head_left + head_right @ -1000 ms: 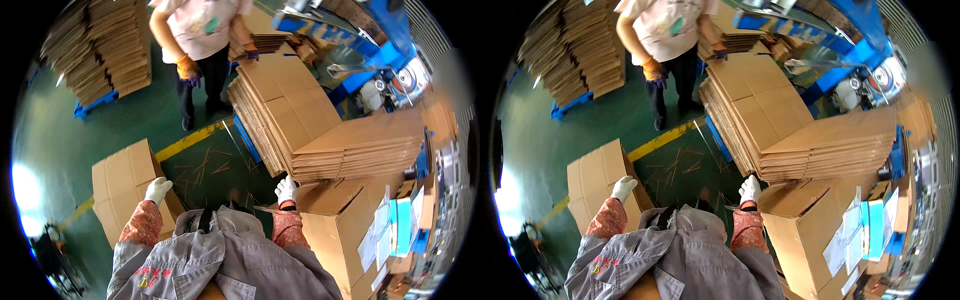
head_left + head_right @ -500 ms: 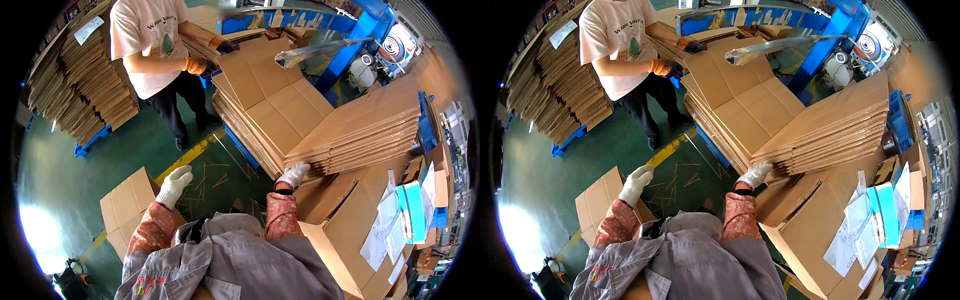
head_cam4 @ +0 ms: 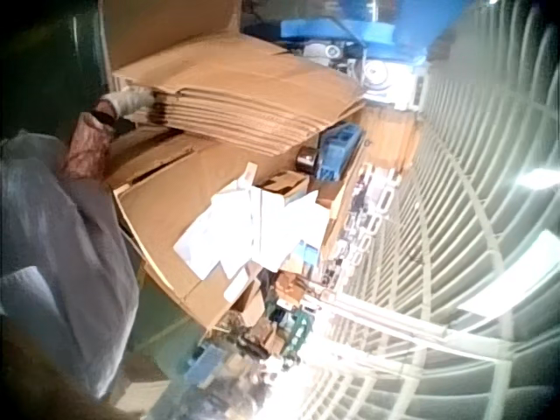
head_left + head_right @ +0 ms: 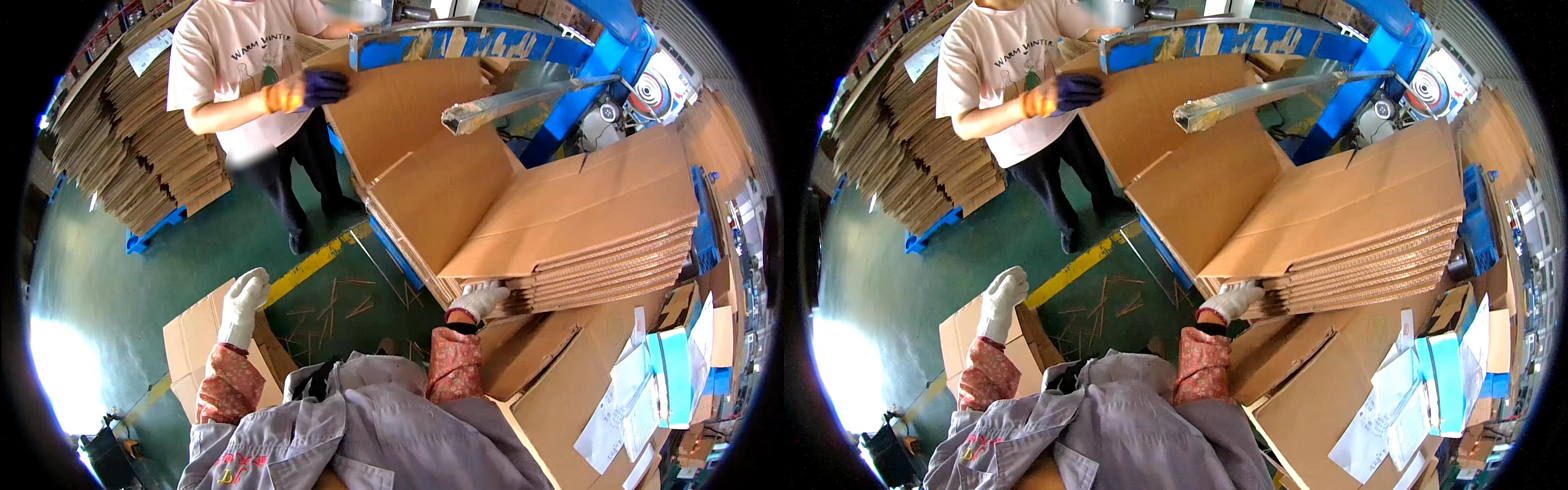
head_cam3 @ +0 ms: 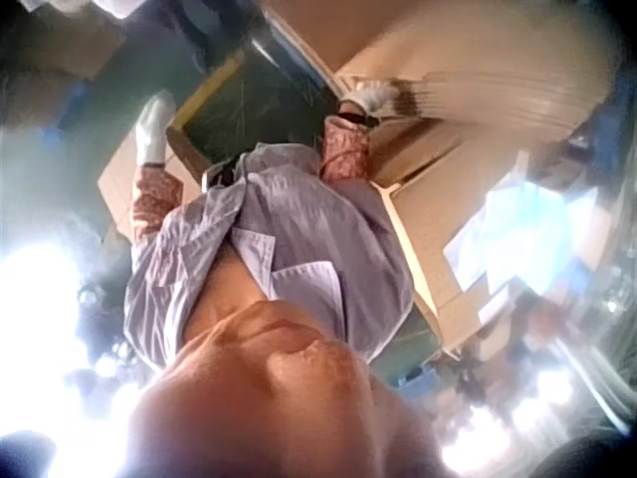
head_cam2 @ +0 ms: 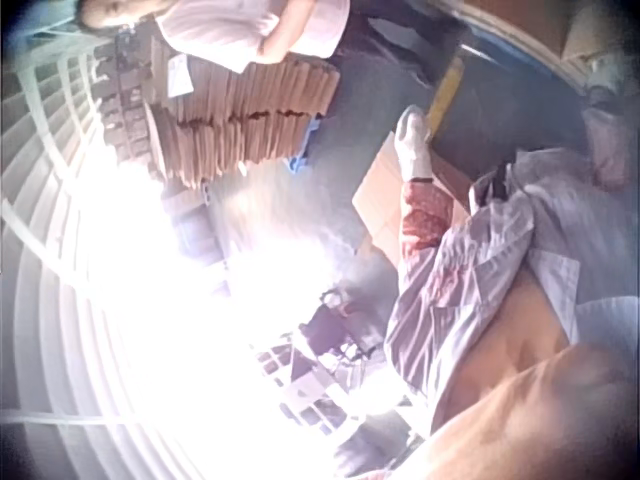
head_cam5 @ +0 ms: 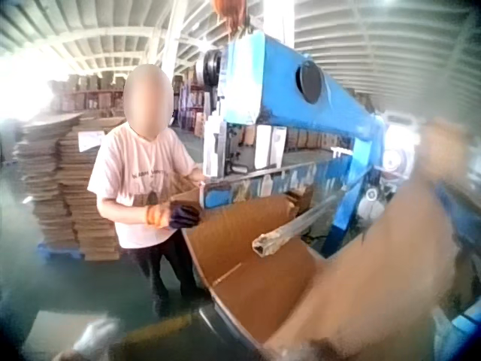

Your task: The person folds flat cardboard sheets into box shapes and stacks them on a pile. A second person assists by holding the boxes steady while the recorder folds the flaps and places the finished boxes onto the stack.

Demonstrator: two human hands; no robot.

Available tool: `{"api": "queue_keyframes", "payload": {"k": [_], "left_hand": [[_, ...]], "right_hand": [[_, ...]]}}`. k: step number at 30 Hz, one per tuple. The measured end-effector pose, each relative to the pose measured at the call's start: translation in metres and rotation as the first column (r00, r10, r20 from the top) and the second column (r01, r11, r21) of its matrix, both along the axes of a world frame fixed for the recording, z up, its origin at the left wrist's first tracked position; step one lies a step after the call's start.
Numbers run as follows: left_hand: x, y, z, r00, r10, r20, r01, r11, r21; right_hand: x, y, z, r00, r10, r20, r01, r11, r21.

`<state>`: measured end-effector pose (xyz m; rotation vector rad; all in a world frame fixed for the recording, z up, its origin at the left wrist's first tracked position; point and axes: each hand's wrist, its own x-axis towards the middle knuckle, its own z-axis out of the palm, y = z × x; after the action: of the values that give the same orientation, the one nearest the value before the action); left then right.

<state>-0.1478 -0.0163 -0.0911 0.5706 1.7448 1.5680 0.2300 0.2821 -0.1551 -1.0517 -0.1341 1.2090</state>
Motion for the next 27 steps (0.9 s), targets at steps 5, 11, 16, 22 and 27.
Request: {"api": "queue_keyframes", "payload": {"k": [5,11,16,22,27], "left_hand": [[0.043,0.051,0.041,0.951,-0.237,-0.199,0.257,0.963,0.081],[0.165,0.119,0.150,0.414,-0.439,-0.798,0.689,0.724,-0.041],[0.168,0.151,0.141,0.156,-0.341,-0.927,0.501,0.836,-0.223],[0.159,0.143,0.189,0.275,-0.210,-0.938,0.578,0.816,-0.013],[0.148,0.148,0.230,0.845,-0.479,-0.237,0.534,0.775,0.338]], "right_hand": [[-0.013,-0.003,0.012,0.998,0.058,0.014,-0.058,0.998,-0.034],[-0.040,-0.035,-0.009,0.953,0.266,0.147,-0.252,0.962,-0.107],[-0.045,-0.053,-0.018,0.778,0.467,0.421,-0.426,0.884,-0.193],[-0.037,0.000,0.139,0.656,-0.200,0.728,-0.290,0.824,0.487],[-0.046,0.025,0.285,0.400,-0.412,0.818,-0.630,0.524,0.572]]}}
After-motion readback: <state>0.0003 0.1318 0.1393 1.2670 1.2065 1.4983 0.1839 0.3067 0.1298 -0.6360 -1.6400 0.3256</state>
